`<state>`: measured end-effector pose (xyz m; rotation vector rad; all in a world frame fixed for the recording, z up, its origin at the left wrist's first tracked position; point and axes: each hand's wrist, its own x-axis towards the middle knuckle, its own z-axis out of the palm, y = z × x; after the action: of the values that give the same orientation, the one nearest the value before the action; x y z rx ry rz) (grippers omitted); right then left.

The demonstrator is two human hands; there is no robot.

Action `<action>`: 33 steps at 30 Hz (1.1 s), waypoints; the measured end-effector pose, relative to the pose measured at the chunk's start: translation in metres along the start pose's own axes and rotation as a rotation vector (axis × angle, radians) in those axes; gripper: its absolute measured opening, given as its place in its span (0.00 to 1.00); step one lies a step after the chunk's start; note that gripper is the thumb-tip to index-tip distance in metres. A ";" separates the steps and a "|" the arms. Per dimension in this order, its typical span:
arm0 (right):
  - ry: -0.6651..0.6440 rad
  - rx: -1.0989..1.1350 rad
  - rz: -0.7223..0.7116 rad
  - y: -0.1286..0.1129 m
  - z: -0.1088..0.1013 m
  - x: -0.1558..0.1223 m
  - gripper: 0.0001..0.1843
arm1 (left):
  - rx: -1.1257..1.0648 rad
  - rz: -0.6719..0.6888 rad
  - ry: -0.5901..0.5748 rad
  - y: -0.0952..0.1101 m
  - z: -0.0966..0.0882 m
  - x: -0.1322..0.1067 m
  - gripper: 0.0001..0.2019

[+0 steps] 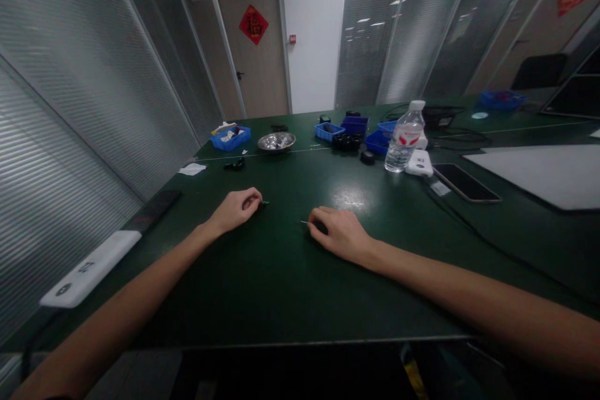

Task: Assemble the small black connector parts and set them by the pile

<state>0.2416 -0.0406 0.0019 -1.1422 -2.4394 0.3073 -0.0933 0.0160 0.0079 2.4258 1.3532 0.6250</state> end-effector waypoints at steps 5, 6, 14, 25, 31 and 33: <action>0.005 0.005 -0.009 -0.002 -0.002 0.000 0.10 | 0.063 0.234 -0.106 -0.010 -0.011 -0.001 0.15; 0.006 0.003 -0.009 -0.003 -0.003 0.000 0.10 | 0.069 0.240 -0.126 -0.013 -0.013 -0.001 0.14; -0.002 -0.001 -0.005 -0.001 0.000 -0.001 0.11 | 0.245 0.113 -0.067 -0.035 -0.018 0.000 0.15; -0.003 0.017 -0.014 0.001 0.001 0.000 0.11 | 0.344 -0.055 0.119 -0.052 -0.007 0.002 0.19; 0.023 -0.025 -0.011 0.000 0.003 0.001 0.11 | 0.244 0.139 0.077 -0.027 0.011 0.007 0.18; 0.020 -0.024 -0.011 -0.001 0.003 0.001 0.11 | 0.223 0.131 0.075 -0.023 0.018 0.010 0.17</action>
<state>0.2390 -0.0407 0.0000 -1.1367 -2.4373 0.2621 -0.0963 0.0356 -0.0154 2.7115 1.3669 0.6325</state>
